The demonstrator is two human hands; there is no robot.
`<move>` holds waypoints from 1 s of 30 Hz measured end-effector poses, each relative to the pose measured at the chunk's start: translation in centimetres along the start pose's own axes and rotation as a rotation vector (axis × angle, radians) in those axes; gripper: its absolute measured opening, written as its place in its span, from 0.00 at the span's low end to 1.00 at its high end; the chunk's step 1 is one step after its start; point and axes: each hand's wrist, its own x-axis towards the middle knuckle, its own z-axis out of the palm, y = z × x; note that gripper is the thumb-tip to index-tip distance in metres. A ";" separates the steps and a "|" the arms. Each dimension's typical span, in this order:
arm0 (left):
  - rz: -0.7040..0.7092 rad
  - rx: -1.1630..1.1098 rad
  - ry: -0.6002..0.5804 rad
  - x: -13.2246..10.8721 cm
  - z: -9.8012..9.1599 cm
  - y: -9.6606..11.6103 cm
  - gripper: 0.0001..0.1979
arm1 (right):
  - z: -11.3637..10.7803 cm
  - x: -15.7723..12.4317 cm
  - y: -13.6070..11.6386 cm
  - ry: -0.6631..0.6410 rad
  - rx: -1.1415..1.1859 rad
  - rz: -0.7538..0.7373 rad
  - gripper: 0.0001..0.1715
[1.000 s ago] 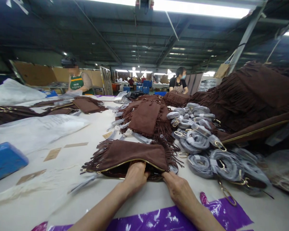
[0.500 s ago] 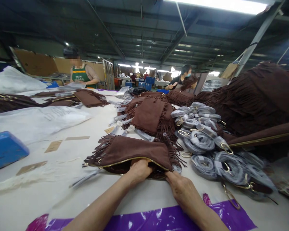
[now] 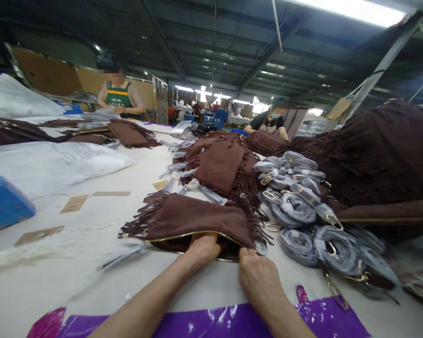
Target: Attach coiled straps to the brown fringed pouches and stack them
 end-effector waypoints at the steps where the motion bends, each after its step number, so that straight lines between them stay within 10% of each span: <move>1: 0.000 -0.003 -0.002 0.0 -0.1 0.0 0.19 | 0.1 0.0 -0.2 0.009 -0.010 0.008 0.18; 30: 0.169 0.015 0.073 -0.2 0.9 0.0 0.21 | 2.2 1.3 -1.2 0.097 0.168 0.074 0.17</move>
